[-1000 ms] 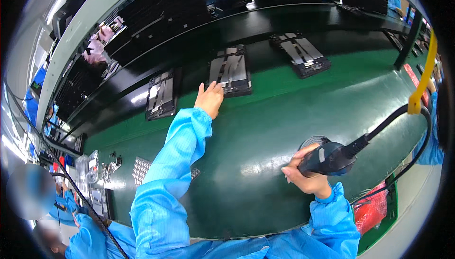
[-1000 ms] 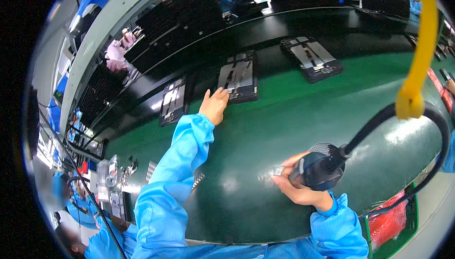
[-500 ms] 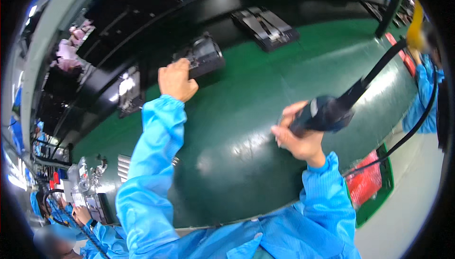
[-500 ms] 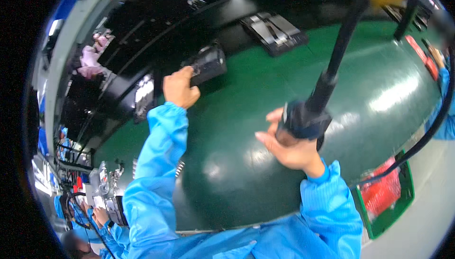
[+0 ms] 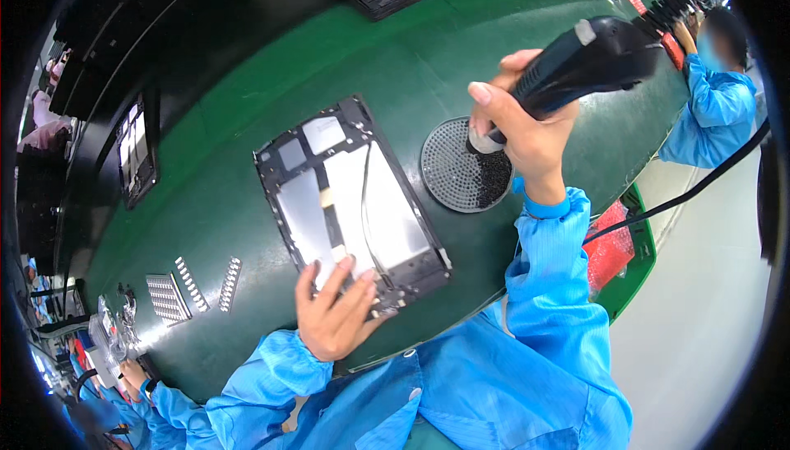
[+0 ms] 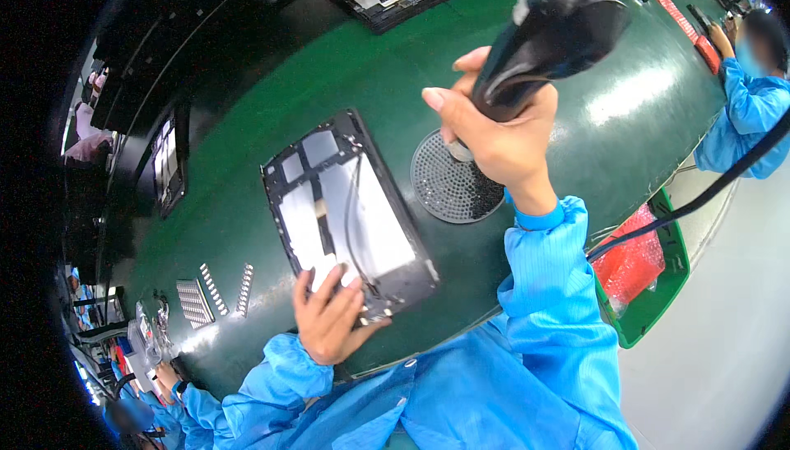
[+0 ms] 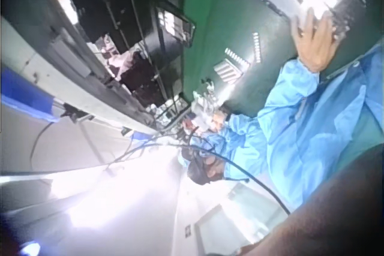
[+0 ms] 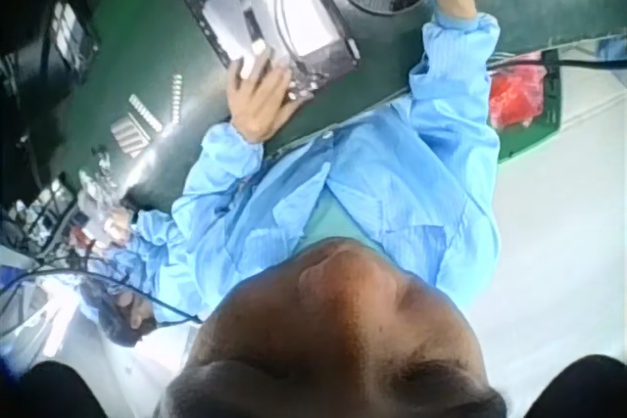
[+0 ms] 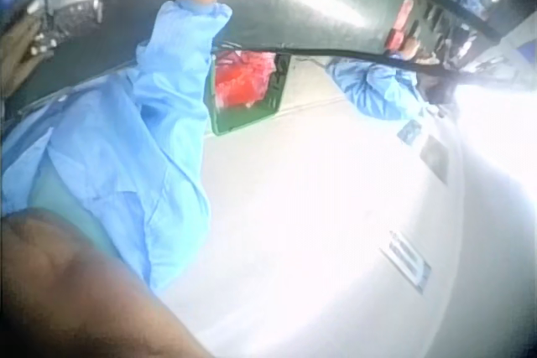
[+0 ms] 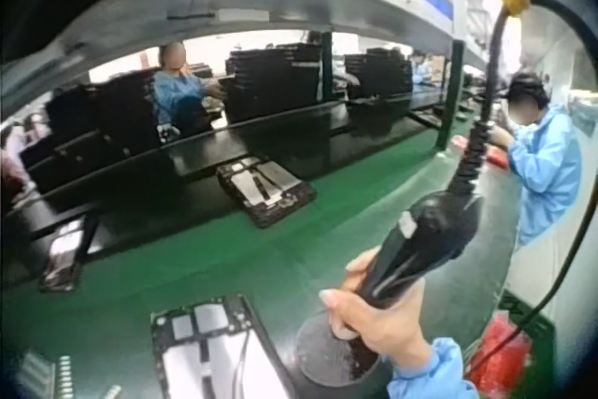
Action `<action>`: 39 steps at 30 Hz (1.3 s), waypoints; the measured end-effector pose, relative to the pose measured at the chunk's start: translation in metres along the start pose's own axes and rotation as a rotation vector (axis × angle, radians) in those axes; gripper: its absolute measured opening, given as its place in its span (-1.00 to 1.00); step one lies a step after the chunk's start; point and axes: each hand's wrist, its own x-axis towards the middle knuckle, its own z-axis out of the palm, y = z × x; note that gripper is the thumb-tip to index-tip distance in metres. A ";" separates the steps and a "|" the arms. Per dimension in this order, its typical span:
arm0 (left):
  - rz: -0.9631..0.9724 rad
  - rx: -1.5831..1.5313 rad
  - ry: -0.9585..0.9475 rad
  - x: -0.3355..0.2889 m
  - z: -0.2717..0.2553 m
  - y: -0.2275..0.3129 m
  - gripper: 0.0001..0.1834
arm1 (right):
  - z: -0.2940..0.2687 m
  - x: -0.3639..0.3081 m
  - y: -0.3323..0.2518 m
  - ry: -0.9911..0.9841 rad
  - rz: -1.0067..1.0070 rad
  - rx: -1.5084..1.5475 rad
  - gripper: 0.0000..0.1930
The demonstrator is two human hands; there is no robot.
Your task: Assembling components of a tablet housing using an electric screwdriver.
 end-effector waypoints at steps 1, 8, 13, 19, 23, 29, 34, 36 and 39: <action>0.015 -0.048 -0.003 -0.002 0.005 0.004 -0.44 | 0.002 0.001 0.002 -0.003 0.005 -0.002 -0.71; -0.006 -0.237 -0.031 0.020 0.002 0.002 -0.57 | 0.011 0.005 0.014 -0.039 0.013 -0.084 -0.72; 0.140 -0.303 0.029 0.022 -0.009 -0.014 -0.70 | 0.009 0.009 0.017 -0.088 0.045 -0.100 -0.69; -0.142 -0.362 0.199 0.022 -0.018 -0.020 -0.75 | 0.016 0.001 0.013 -0.045 0.120 -0.051 -0.66; -0.196 -0.343 0.235 0.025 -0.024 -0.023 -0.81 | 0.013 -0.005 0.011 -0.055 0.135 -0.008 -0.69; 0.031 -0.660 0.397 0.047 -0.071 -0.016 -0.90 | 0.015 -0.003 0.011 -0.069 0.099 -0.038 -0.72; 0.153 -1.584 0.366 0.051 -0.131 0.015 -0.86 | 0.021 0.002 0.003 -0.013 0.050 -0.017 -0.64; 0.407 -1.780 0.243 0.076 -0.135 0.014 -0.86 | 0.016 0.006 -0.003 0.000 -0.015 -0.042 -0.64; 0.481 -1.964 0.161 0.072 -0.134 0.018 -0.86 | 0.033 0.025 -0.023 -0.045 -0.024 -0.028 -0.64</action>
